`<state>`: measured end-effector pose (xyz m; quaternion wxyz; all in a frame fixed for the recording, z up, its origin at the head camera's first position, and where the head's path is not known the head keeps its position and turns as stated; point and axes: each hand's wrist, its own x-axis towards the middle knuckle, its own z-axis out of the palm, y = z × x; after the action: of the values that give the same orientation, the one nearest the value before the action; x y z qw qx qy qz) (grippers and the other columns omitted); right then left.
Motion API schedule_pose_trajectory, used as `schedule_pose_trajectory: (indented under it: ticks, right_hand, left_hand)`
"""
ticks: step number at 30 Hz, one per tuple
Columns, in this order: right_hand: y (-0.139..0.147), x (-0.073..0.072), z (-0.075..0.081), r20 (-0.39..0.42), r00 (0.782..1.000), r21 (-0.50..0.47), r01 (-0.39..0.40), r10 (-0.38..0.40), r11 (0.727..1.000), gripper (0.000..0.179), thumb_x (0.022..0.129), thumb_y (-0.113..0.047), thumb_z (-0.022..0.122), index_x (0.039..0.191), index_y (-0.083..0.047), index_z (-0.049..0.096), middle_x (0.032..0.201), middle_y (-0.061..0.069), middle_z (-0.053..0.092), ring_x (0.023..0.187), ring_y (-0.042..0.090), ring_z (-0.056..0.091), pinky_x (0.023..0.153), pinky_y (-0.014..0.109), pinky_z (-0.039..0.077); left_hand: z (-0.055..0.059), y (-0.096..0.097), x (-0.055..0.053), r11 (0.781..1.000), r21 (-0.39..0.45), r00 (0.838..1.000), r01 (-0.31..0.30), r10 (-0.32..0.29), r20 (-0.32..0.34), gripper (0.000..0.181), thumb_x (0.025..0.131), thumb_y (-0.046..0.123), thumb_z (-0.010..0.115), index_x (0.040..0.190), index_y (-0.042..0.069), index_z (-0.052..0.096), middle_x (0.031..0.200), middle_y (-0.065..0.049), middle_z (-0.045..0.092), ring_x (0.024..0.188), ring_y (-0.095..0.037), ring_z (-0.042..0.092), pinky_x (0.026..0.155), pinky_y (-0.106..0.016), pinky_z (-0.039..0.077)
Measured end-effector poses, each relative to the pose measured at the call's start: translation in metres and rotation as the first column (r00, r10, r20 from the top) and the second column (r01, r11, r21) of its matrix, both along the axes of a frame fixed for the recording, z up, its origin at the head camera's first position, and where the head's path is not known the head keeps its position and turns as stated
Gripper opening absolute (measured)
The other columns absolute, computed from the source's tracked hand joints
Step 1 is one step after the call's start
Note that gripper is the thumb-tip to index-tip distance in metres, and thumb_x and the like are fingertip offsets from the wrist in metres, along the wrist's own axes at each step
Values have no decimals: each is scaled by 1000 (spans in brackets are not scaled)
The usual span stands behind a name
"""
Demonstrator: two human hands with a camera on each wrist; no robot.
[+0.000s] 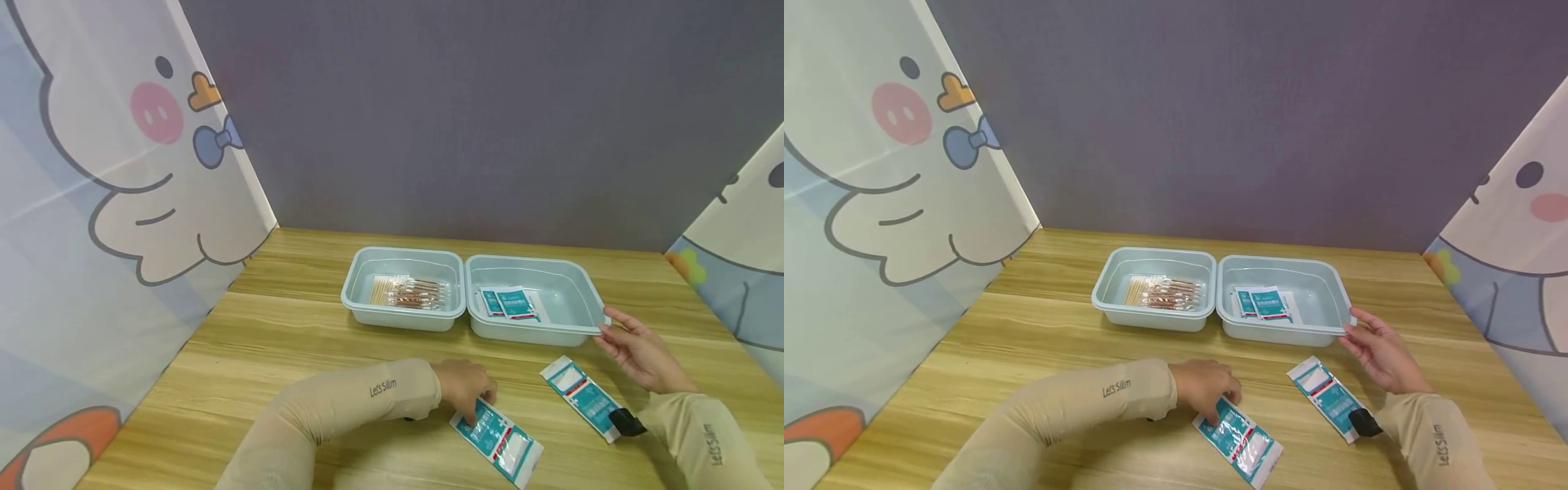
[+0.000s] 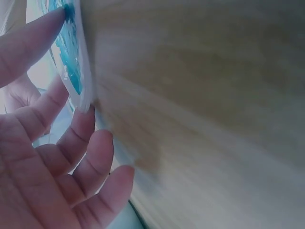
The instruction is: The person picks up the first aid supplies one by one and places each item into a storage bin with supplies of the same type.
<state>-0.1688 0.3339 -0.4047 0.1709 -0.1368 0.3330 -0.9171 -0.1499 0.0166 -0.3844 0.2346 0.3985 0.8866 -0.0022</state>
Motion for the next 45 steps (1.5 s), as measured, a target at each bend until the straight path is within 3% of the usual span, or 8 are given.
schedule_pose_trajectory:
  ticks: [9, 15, 22, 32, 35, 41, 45]
  right_hand:
    - [-1, -1, 0, 3, 1000, -11, -1, 1, 1000, 37, 100, 12, 33, 115, -2, 64, 99, 17, 62, 93, 27, 67, 85, 30, 52]
    - [0, -1, -1, 8, 1000, -3, 17, -17, 1000, 37, 99, 12, 34, 113, -1, 65, 98, 17, 63, 92, 27, 67, 84, 30, 53]
    - [1, 0, -3, 2, 1000, -13, 19, -19, 1000, 36, 99, 13, 35, 113, -1, 65, 99, 18, 63, 92, 28, 68, 84, 30, 53]
    - [1, -1, -4, 9, 999, 5, 44, -44, 999, 37, 99, 12, 33, 113, -2, 64, 99, 17, 62, 90, 26, 68, 83, 29, 53]
    - [1, -1, -4, 0, 999, -4, 34, -34, 999, 37, 99, 12, 33, 114, -2, 64, 100, 18, 62, 91, 27, 67, 83, 29, 53]
    - [2, -1, -6, -16, 1000, -20, 13, -14, 1000, 38, 99, 12, 31, 114, -1, 64, 101, 18, 62, 93, 27, 67, 84, 30, 53]
    - [2, -1, -6, -21, 1000, -5, 23, -23, 1000, 38, 99, 13, 32, 115, -1, 64, 102, 17, 62, 94, 26, 67, 84, 30, 53]
  left_hand:
    - [1, -3, -1, 997, 58, 997, -47, 43, 70, 28, 74, 13, 83, 84, 22, 59, 83, 14, 54, 74, -4, 48, 64, -18, 39]
    - [2, -4, 0, 998, 49, 998, -50, 48, 48, 22, 77, 9, 79, 87, 24, 66, 86, 15, 57, 76, -3, 49, 66, -18, 41]
    - [5, -4, -4, 1000, 29, 1000, 4, -4, -19, 11, 83, 17, 76, 91, 25, 74, 88, 17, 61, 76, 1, 50, 68, -13, 42]
    - [15, -8, -11, 989, 146, 1000, 0, -4, 29, 5, 83, 14, 76, 84, 16, 71, 76, 12, 57, 70, -2, 47, 63, -13, 39]
    - [18, -9, -15, 981, 193, 999, 2, -11, 50, 6, 82, 11, 77, 82, 13, 71, 74, 11, 58, 68, 0, 46, 62, -10, 38]
    - [27, -11, -24, 954, 284, 985, -97, 50, 166, 4, 85, 8, 73, 84, 10, 71, 69, 8, 62, 52, -6, 57, 58, -11, 44]
    - [33, -15, -31, 901, 379, 956, -212, 111, 271, 3, 86, 3, 71, 88, 5, 70, 67, 4, 61, 57, -20, 66, 62, -12, 46]
